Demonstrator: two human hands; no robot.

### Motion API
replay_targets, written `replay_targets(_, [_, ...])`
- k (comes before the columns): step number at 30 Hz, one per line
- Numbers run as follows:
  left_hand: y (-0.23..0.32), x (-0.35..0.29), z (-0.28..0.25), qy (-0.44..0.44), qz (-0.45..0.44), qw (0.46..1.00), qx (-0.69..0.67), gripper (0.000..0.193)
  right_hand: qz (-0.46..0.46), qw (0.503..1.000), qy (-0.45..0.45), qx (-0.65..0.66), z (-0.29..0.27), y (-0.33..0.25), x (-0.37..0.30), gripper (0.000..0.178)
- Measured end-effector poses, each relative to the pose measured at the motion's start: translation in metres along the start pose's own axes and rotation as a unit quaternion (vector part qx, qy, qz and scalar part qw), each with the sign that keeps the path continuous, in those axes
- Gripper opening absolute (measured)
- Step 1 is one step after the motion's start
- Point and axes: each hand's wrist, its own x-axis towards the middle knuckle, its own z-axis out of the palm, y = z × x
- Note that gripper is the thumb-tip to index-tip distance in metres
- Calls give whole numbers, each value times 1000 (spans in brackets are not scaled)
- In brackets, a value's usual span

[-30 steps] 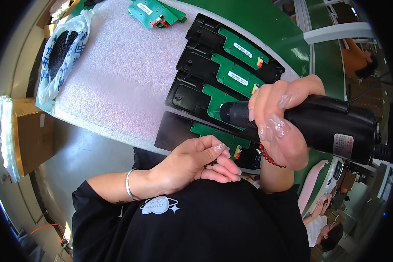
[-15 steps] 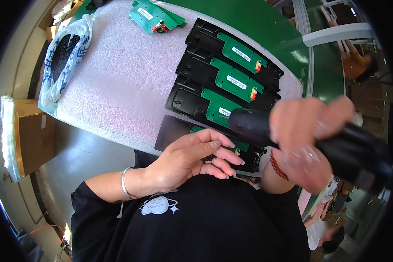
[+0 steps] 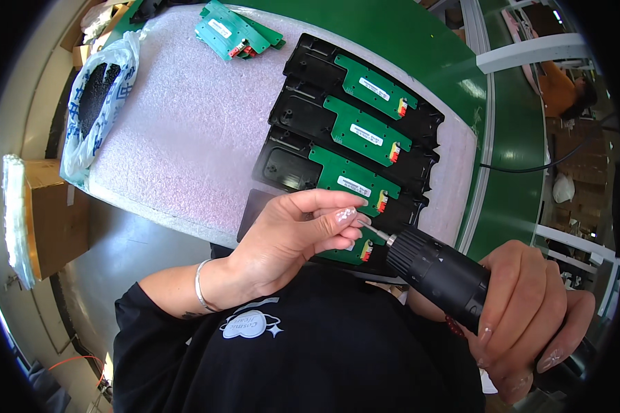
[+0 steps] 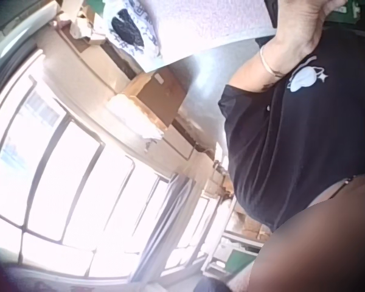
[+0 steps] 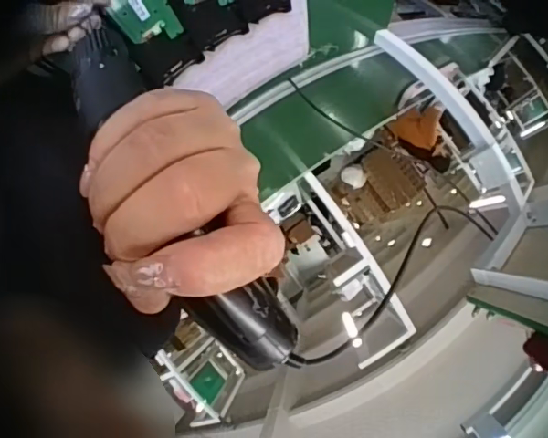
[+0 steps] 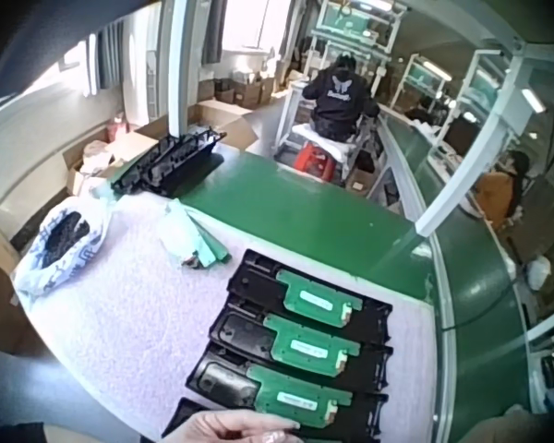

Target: Assembling electronic components by screwing parts onto a module using an electric screwdriver.

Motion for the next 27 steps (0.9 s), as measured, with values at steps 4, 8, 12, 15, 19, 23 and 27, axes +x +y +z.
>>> replay_targets(4, [-5,3,-5,-36,6,999,-19,11,5,1000,17,2,-1,2,-1,30])
replay_targets(8, [-10,6,-11,-89,-26,994,-59,12,11,1000,10,15,-3,2,-1,31])
replay_targets(12, [-10,12,-20,-183,-67,972,-130,13,-14,997,62,31,1,5,-4,32])
replay_targets(15, [-12,11,-17,-170,-46,980,-94,19,40,998,48,-19,-3,6,-2,29])
replay_targets(19, [-10,7,5,-78,-152,977,-128,28,144,983,10,-115,-16,18,6,23])
replay_targets(23, [-10,2,3,-55,-149,983,-86,32,155,976,23,-151,-36,51,-2,23])
replay_targets(27, [-12,0,-3,-103,-128,986,-29,31,179,972,35,-145,-40,61,-2,22])
